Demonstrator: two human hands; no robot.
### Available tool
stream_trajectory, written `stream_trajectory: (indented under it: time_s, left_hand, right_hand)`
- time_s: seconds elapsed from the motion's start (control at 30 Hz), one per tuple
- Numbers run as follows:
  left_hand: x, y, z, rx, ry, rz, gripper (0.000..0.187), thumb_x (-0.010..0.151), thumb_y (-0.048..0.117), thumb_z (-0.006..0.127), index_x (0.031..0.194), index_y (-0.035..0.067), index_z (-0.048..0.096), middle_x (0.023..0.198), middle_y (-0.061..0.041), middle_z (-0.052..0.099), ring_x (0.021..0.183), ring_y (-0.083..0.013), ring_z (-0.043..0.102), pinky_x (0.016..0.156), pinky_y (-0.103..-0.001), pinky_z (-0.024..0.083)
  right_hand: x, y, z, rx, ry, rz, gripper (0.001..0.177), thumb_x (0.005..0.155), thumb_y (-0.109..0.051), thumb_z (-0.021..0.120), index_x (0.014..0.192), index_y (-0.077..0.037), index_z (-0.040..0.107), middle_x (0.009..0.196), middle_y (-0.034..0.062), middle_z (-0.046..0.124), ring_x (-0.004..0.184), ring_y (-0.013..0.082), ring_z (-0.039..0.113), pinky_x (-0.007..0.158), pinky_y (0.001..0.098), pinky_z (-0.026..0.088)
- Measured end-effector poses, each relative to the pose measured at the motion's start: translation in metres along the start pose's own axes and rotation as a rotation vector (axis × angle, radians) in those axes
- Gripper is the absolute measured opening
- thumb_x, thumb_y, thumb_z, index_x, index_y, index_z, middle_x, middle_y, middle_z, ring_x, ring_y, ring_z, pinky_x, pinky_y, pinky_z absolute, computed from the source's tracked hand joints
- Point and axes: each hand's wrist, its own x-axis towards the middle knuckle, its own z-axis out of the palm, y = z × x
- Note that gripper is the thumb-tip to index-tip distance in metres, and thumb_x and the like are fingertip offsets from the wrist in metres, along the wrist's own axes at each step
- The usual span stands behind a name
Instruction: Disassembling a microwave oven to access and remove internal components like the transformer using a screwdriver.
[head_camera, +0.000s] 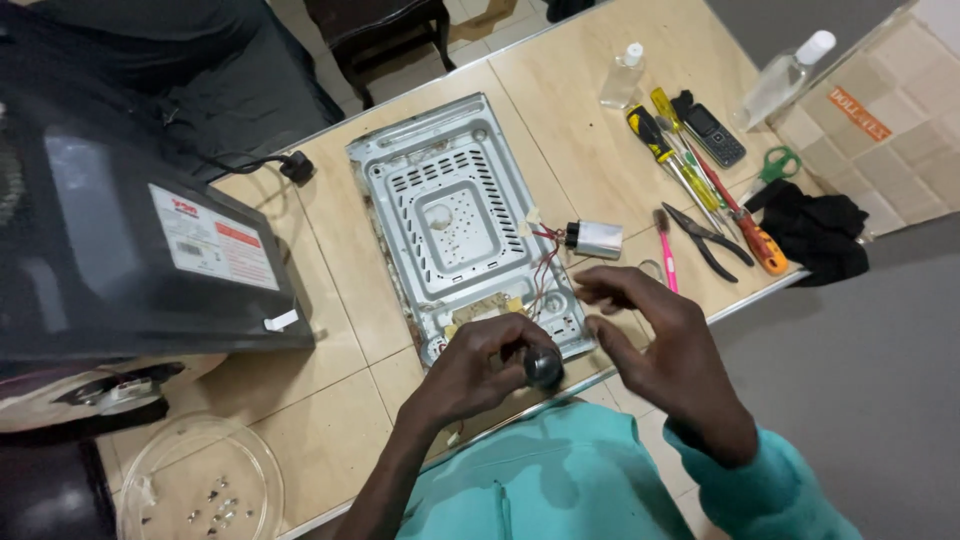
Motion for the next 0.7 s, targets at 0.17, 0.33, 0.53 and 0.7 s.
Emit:
stream_trajectory:
  time_s: [0.17,0.33,0.53,0.7]
  left_hand:
    - [0.0,0.008,0.001,-0.054,0.089,0.022,0.018,0.082,0.01,0.084,0.096,0.015,0.073,0.079,-0.005,0.065,0.071,-0.021,0.064,0.068,-0.035,0.055]
    - [-0.003,-0.011,0.006,-0.069,0.122,0.02,0.019,0.086,0.018,0.086,0.099,0.017,0.072,0.078,-0.004,0.064,0.07,-0.0186,0.061,0.069,-0.034,0.056]
    - [-0.003,-0.007,0.003,-0.062,0.113,0.068,0.017,0.094,0.027,0.079,0.105,0.019,0.069,0.082,-0.003,0.063,0.071,-0.0194,0.058,0.072,-0.036,0.055]
    - [-0.003,0.014,-0.002,-0.102,0.128,0.115,0.014,0.1,0.028,0.072,0.106,0.017,0.067,0.088,-0.007,0.064,0.073,-0.0212,0.059,0.071,-0.039,0.055]
  right_hand:
    - [-0.024,0.098,0.065,-0.041,-0.007,0.333,0.034,0.079,0.0,0.079,0.112,-0.008,0.076,0.092,0.0156,0.076,0.086,0.0353,0.073,0.077,0.0454,0.057]
    - [-0.035,0.121,0.103,-0.238,-0.081,0.261,0.039,0.073,-0.007,0.081,0.112,-0.01,0.072,0.094,0.015,0.071,0.092,0.0387,0.068,0.082,0.0513,0.056]
    - [-0.049,0.147,0.119,-0.208,0.022,0.248,0.022,0.076,-0.016,0.081,0.096,-0.009,0.074,0.085,0.014,0.068,0.086,0.0371,0.064,0.077,0.0487,0.054]
    - [-0.053,0.144,0.122,-0.152,0.057,0.184,0.012,0.079,-0.014,0.077,0.091,-0.014,0.077,0.083,0.0072,0.069,0.084,0.0316,0.063,0.075,0.0411,0.055]
